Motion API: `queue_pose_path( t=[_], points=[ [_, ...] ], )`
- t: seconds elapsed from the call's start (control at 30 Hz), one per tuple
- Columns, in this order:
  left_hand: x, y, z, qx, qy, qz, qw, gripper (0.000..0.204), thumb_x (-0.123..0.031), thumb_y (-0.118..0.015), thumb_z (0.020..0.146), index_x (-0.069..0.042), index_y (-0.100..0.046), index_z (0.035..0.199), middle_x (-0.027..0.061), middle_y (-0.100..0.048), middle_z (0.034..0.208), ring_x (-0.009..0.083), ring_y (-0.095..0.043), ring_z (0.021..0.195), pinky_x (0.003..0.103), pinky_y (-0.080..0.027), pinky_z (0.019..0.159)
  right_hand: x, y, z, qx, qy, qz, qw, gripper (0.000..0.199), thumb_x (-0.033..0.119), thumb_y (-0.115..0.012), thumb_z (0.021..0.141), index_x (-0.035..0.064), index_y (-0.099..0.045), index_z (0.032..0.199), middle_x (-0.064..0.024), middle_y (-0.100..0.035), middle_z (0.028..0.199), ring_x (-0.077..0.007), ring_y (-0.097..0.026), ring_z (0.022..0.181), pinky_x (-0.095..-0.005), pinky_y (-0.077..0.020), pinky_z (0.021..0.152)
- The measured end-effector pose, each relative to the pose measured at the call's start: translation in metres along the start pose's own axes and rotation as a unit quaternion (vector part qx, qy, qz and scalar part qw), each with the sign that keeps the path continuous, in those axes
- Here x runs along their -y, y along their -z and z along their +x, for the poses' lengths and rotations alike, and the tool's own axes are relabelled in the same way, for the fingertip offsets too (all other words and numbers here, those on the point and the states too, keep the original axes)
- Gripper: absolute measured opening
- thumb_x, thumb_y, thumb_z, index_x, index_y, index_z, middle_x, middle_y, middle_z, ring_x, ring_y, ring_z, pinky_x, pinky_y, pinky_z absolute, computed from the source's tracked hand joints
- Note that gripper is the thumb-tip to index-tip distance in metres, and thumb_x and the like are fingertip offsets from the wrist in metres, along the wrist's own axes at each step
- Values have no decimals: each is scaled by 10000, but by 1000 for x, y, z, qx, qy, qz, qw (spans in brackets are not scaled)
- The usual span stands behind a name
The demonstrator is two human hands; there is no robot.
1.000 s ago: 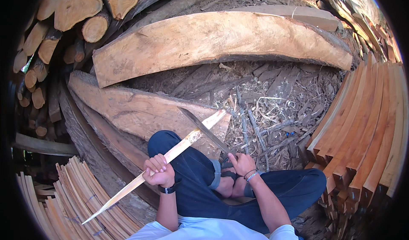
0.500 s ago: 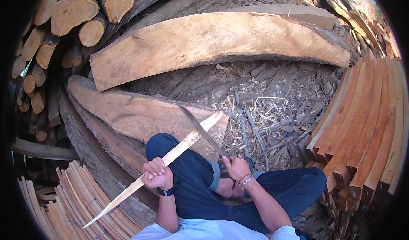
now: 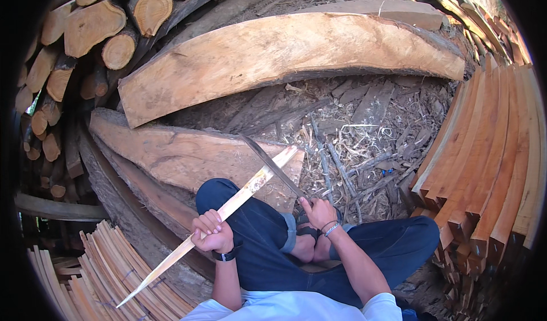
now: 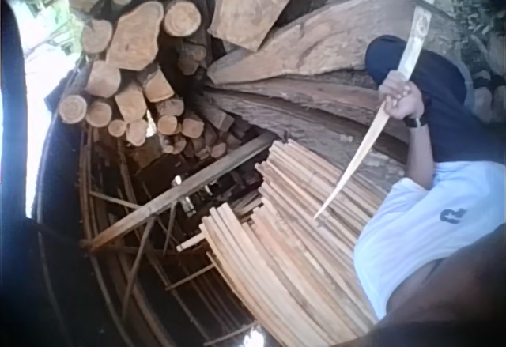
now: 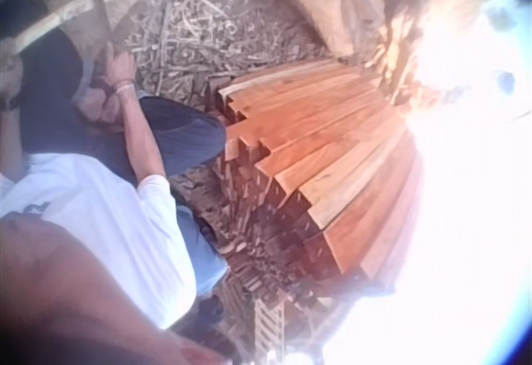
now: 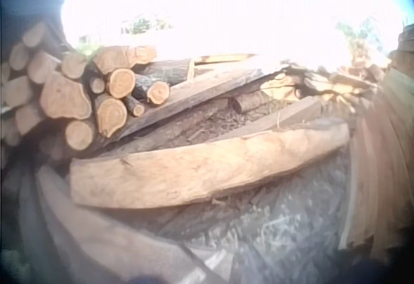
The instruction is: The person shaves a piece of wood using a large knife by pulling the blade along the surface.
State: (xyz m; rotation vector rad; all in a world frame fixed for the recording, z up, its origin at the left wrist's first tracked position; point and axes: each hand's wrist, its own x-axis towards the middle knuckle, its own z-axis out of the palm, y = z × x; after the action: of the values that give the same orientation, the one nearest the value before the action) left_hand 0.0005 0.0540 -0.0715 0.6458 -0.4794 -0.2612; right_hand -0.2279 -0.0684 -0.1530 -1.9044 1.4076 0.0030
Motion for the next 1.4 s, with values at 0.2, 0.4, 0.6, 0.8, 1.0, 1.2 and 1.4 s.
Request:
queue_pose_path(
  t=[0.2, 0.4, 0.6, 0.8, 1.0, 1.2, 1.4],
  points=[
    [-1, 1, -1, 2, -1, 0, 1000, 288, -236, -398, 830, -148, -322, 567, 1, -319, 430, 118, -296, 388, 277, -331, 512, 1, 1, -4, 42, 23, -29, 998, 649, 593, -429, 917, 7, -699, 847, -284, -650, 759, -456, -648, 800, -514, -512, 769],
    [-1, -3, 0, 1, 2, 6, 1000, 279, -233, -399, 820, -150, -322, 566, 1, -314, 429, 119, -295, 388, 275, -331, 513, -4, -7, -1, 36, 1, 18, 999, 649, 596, -430, 916, 10, -699, 843, -288, -648, 761, -459, -648, 810, -519, -512, 769],
    [0, -1, -1, 3, 2, 4, 1000, 276, -234, -399, 816, -148, -320, 566, 1, -308, 431, 119, -291, 392, 277, -327, 509, 5, 11, 10, 18, -22, 7, 1000, 658, 581, -421, 925, -11, -691, 832, -293, -653, 789, -472, -641, 818, -531, -506, 776],
    [-1, 1, -2, 2, 0, 2, 1000, 275, -232, -398, 816, -148, -318, 566, 1, -308, 433, 117, -291, 395, 279, -325, 507, 5, 6, 1, 28, 4, -19, 999, 671, 598, -420, 920, -6, -700, 841, -287, -649, 748, -451, -651, 805, -530, -510, 757],
    [0, -1, -2, 7, 4, 3, 1000, 274, -231, -397, 817, -148, -320, 567, 1, -316, 434, 116, -298, 398, 277, -327, 510, 1, -7, 0, 30, 17, 38, 999, 689, 608, -402, 922, -5, -703, 830, -289, -647, 753, -445, -651, 794, -509, -516, 747],
    [0, -1, -1, 11, 2, 1, 1000, 270, -228, -398, 816, -147, -322, 569, 0, -316, 434, 116, -300, 399, 279, -327, 511, 9, 10, 9, 19, -25, -4, 999, 685, 609, -409, 918, -3, -700, 817, -288, -644, 741, -447, -651, 794, -512, -514, 752],
    [-1, -1, -2, 12, 0, 4, 1000, 270, -231, -401, 815, -147, -322, 570, 2, -313, 431, 116, -297, 395, 275, -324, 511, 4, 9, 5, 57, 16, -17, 998, 680, 614, -409, 917, 0, -689, 838, -274, -650, 745, -448, -650, 807, -515, -511, 752]
  ],
)
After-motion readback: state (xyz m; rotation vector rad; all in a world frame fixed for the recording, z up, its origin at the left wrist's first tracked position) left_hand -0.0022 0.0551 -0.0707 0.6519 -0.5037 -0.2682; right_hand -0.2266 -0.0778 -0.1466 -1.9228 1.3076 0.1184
